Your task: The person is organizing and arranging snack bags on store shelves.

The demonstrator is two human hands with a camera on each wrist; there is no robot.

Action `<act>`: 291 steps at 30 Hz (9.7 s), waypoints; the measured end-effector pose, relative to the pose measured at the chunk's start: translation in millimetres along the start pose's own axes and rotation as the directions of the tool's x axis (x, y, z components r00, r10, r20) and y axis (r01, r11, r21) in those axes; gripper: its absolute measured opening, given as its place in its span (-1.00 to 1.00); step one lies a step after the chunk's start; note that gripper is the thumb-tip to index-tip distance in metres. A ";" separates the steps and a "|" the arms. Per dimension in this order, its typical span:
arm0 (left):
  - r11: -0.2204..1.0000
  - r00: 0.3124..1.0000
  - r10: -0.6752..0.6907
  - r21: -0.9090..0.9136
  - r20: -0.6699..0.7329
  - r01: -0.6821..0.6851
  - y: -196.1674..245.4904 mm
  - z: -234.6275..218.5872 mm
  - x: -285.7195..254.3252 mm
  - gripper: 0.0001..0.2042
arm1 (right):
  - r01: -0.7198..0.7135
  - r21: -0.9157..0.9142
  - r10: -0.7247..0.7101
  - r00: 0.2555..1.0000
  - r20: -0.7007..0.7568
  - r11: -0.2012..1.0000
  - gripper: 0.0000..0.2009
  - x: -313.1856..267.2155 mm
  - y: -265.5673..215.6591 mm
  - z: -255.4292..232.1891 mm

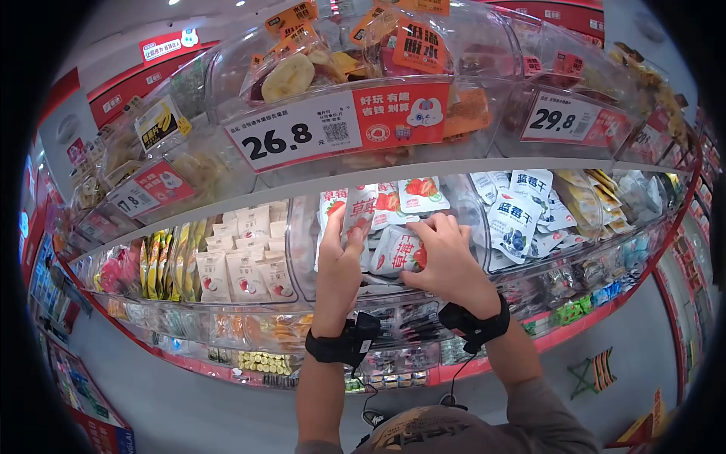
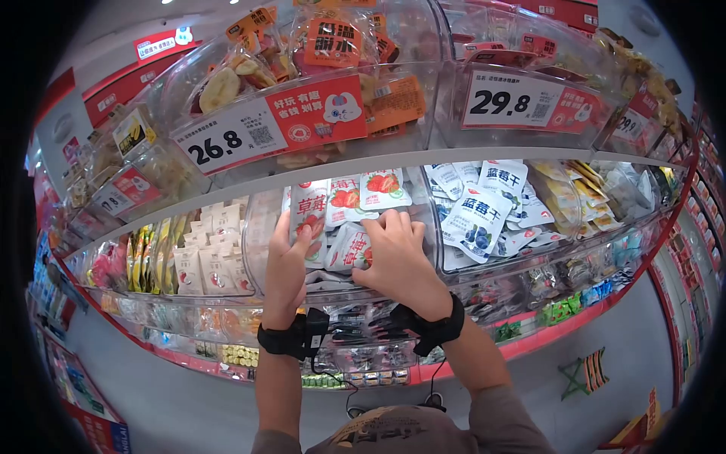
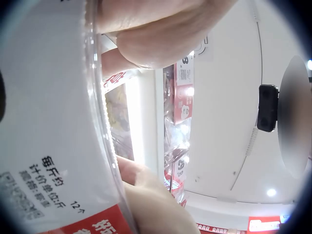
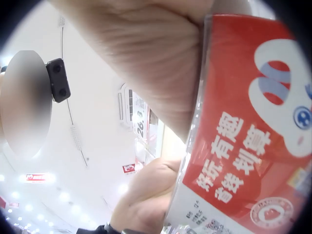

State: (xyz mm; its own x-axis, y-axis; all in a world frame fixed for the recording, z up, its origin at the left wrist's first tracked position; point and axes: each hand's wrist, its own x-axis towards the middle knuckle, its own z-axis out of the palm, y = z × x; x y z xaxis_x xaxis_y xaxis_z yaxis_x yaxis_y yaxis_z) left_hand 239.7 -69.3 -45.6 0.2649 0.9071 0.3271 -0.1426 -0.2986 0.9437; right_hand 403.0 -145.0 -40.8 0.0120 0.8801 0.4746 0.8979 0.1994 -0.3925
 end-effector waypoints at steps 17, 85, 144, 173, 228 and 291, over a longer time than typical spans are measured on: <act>0.974 0.913 -0.084 -0.161 0.399 0.160 27.8 2.9 -10.3 -0.57 | 0.068 0.575 0.168 0.923 -0.347 0.815 -0.49 13.7 -20.9 8.4; 0.442 0.929 0.151 0.818 0.337 -0.368 4.9 -24.0 -27.1 -0.67 | 0.144 0.269 -0.192 0.968 0.164 0.953 -0.70 14.8 -3.2 26.1; 0.195 0.753 0.458 0.774 0.472 -0.603 98.3 -27.0 -70.1 -0.58 | 0.209 0.673 0.231 0.834 -0.502 0.709 -0.79 13.9 -5.1 13.6; 0.126 0.750 0.646 0.950 0.140 -0.286 37.4 -161.8 7.3 -0.55 | 0.143 0.683 0.213 0.887 -0.410 0.716 -0.81 10.5 -9.1 10.7; 0.531 0.799 0.089 0.651 0.595 -0.543 25.0 7.3 -7.3 -0.70 | 0.206 0.823 0.226 0.900 -0.371 0.530 -0.77 5.3 -5.4 8.2; 0.282 0.463 0.502 0.368 0.731 -0.886 73.8 -0.4 -50.5 -0.54 | 0.612 0.266 0.079 0.315 -0.946 0.745 -0.32 -2.5 2.4 24.7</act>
State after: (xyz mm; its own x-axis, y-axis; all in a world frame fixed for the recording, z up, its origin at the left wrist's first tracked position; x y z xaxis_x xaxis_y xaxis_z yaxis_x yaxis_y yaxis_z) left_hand 215.5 -137.1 7.5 0.7478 0.0536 0.6618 0.0760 -0.9971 -0.0052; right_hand 394.2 -136.1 -62.4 0.4910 -0.1149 0.8635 0.5592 0.8017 -0.2113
